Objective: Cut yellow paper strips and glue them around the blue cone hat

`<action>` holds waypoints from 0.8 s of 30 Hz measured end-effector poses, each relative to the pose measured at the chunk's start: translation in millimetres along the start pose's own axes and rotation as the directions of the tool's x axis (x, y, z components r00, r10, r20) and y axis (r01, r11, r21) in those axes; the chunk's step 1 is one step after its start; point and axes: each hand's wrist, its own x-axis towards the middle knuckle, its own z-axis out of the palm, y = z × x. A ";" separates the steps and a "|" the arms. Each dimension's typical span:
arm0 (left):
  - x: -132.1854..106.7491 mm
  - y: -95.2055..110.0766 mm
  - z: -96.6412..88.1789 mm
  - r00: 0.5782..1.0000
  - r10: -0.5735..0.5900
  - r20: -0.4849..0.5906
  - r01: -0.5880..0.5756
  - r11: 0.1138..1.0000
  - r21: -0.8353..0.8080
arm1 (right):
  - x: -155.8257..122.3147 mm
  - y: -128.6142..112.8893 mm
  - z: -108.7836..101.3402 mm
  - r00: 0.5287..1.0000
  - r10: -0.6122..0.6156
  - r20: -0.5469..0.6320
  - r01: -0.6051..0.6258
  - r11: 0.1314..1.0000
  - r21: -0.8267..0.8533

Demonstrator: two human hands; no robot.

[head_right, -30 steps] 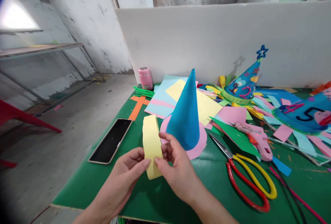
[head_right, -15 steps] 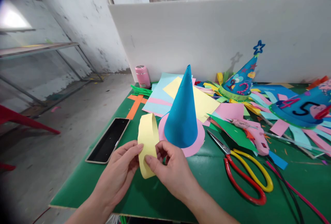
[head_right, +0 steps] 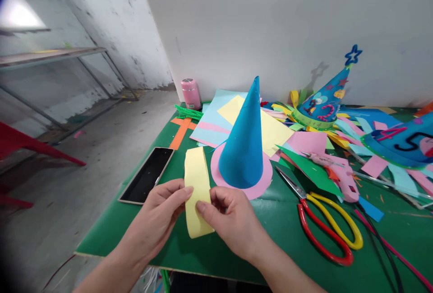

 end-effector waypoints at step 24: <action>-17.4 -16.0 6.6 0.752 0.653 0.090 -0.561 0.563 0.607 | 2.7 13.9 6.7 0.990 0.008 -0.138 0.054 0.895 0.443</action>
